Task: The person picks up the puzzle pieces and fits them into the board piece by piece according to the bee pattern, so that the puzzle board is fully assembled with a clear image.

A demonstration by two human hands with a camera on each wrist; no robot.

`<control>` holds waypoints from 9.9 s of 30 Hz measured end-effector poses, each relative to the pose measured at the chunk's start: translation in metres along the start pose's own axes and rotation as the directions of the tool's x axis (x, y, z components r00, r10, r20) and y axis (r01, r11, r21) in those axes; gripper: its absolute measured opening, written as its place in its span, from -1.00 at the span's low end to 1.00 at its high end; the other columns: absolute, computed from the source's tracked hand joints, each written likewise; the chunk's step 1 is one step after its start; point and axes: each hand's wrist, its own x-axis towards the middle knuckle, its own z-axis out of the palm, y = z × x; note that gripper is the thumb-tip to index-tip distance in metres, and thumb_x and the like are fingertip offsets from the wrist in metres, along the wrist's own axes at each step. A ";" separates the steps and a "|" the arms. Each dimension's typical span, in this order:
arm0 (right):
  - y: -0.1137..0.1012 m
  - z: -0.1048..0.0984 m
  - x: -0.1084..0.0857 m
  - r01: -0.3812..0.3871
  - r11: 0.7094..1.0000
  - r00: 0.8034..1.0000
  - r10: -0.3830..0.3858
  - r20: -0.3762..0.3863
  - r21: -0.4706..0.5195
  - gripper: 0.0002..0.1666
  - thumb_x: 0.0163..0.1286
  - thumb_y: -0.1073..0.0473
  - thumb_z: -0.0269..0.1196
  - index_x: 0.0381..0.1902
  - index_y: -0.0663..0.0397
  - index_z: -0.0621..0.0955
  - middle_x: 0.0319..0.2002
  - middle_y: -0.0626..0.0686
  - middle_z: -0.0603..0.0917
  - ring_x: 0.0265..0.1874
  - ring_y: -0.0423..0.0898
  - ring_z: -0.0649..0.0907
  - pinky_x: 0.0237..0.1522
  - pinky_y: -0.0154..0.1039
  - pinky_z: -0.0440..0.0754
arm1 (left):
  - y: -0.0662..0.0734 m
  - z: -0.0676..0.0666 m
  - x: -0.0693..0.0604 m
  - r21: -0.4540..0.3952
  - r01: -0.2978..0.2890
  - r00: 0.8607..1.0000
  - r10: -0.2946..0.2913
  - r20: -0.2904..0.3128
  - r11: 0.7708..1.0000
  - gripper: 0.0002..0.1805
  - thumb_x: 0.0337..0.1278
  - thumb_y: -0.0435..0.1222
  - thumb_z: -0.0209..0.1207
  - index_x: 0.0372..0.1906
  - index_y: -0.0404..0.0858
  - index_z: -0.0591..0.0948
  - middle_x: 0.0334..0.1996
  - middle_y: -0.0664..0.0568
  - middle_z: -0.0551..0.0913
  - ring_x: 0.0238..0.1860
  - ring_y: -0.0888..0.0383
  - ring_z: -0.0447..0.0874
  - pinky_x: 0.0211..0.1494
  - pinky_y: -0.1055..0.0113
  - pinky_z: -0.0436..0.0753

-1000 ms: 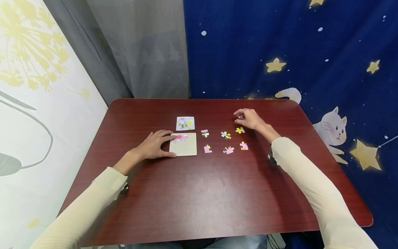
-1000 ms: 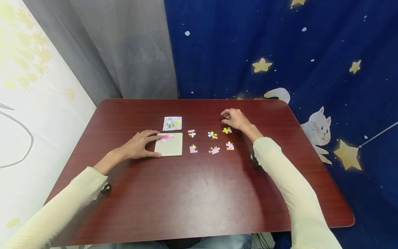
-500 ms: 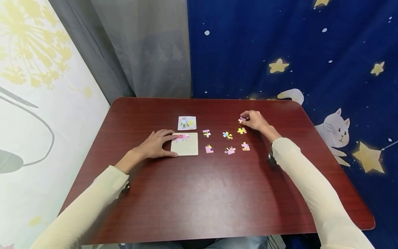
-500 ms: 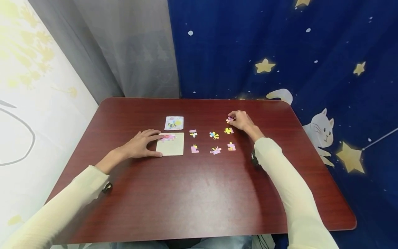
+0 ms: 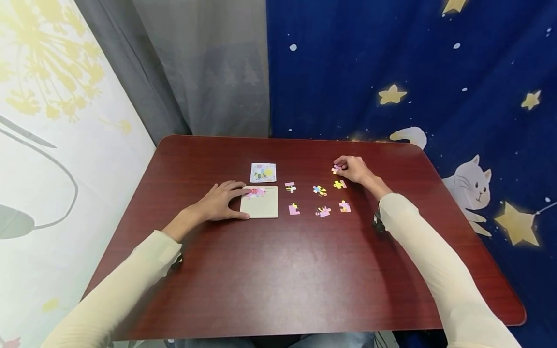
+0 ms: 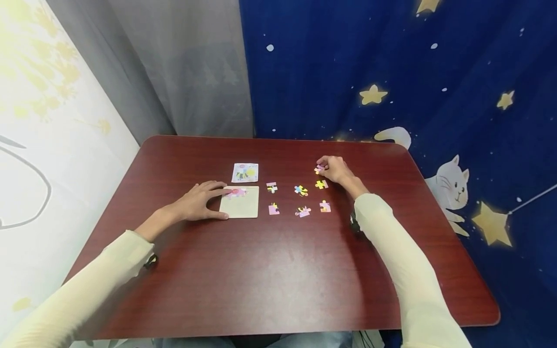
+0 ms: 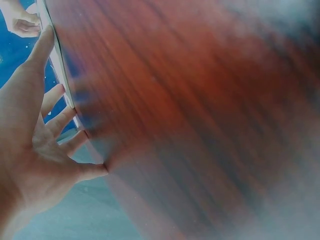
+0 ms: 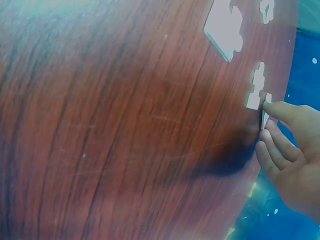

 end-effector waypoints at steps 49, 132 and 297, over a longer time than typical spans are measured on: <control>-0.104 0.021 -0.005 0.385 0.923 0.923 -0.385 0.024 0.007 -0.76 0.46 0.25 0.36 0.04 0.17 0.79 -0.05 0.14 0.75 -0.04 0.06 0.66 -0.05 -0.05 0.66 | 0.002 -0.001 0.000 -0.004 0.017 1.000 -0.017 0.015 1.000 0.01 0.03 0.31 0.41 0.57 0.01 0.40 0.53 -0.10 0.32 0.56 -0.19 0.14 0.48 -0.49 0.02; -0.169 0.098 -0.003 0.453 0.889 0.874 -0.456 0.168 0.062 -0.73 0.44 0.23 0.38 0.06 0.14 0.79 -0.03 0.11 0.71 -0.08 -0.04 0.65 0.00 -0.20 0.62 | 0.003 0.000 -0.002 -0.003 0.028 0.999 -0.028 0.031 1.000 0.00 0.03 0.35 0.38 0.55 0.02 0.42 0.53 -0.08 0.32 0.56 -0.17 0.14 0.48 -0.49 0.03; -0.128 0.070 -0.014 0.286 0.958 0.941 -0.280 0.188 -0.007 -0.56 0.40 0.04 0.44 0.17 0.10 0.74 -0.15 0.07 0.67 -0.17 -0.07 0.63 -0.06 -0.17 0.64 | 0.002 -0.002 0.001 -0.012 0.024 0.999 -0.023 0.042 1.000 0.05 0.05 0.31 0.41 0.58 -0.07 0.36 0.54 -0.10 0.29 0.56 -0.16 0.13 0.48 -0.50 0.02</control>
